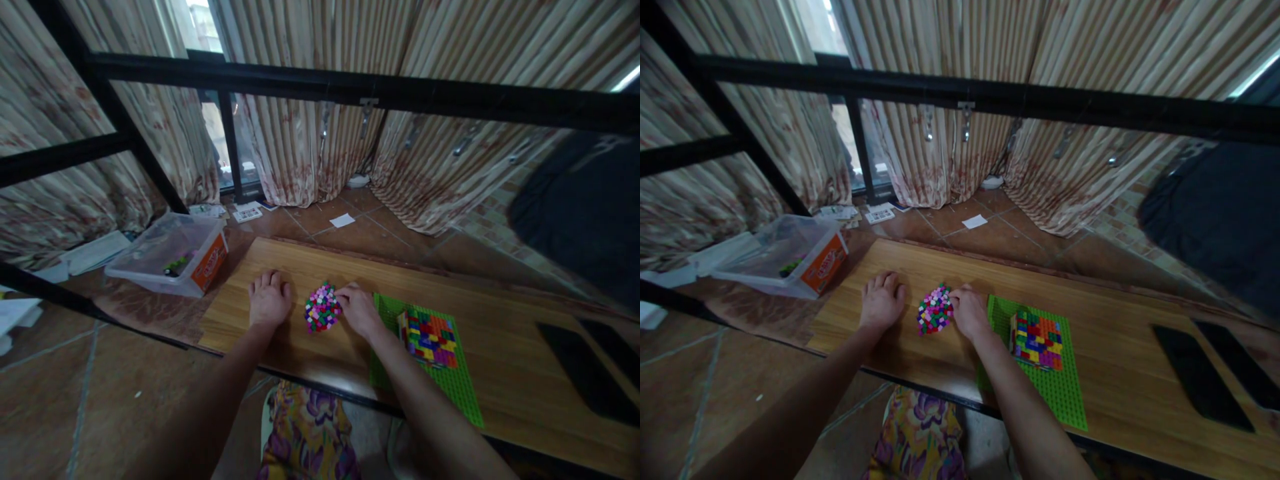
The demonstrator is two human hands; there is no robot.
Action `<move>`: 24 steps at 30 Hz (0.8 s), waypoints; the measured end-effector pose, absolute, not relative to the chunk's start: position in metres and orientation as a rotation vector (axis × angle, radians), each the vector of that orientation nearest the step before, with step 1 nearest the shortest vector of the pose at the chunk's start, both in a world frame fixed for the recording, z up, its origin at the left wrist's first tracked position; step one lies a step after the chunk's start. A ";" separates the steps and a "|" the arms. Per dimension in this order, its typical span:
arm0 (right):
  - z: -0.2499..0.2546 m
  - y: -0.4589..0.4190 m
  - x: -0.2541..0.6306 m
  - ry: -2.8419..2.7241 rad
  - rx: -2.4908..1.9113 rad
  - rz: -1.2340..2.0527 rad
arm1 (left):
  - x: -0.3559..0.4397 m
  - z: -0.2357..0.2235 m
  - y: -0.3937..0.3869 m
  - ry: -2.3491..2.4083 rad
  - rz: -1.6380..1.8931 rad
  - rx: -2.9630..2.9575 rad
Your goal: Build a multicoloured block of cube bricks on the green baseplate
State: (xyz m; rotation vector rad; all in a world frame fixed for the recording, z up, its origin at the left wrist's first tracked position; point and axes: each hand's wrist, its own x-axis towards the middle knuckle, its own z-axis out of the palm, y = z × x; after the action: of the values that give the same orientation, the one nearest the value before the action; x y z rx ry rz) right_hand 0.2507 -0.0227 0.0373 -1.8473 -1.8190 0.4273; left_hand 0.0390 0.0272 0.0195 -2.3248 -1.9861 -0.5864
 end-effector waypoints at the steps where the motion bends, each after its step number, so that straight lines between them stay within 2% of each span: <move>1: 0.038 -0.025 0.251 -1.838 -1.843 0.436 | 0.039 0.019 0.027 -1.983 -0.586 -2.325; 18: 0.048 -0.032 0.243 -1.941 -1.919 0.502 | 0.039 0.020 0.028 -1.960 -0.526 -2.293; 24: 0.064 -0.076 0.238 -1.741 -1.831 0.444 | 0.039 0.021 0.028 -1.955 -0.531 -2.284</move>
State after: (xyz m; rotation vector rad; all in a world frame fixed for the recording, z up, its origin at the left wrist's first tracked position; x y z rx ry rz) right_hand 0.2376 -0.0760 0.0642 -1.8305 -1.7412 0.4436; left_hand 0.0390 0.0280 0.0214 -2.2837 -1.9548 -0.5313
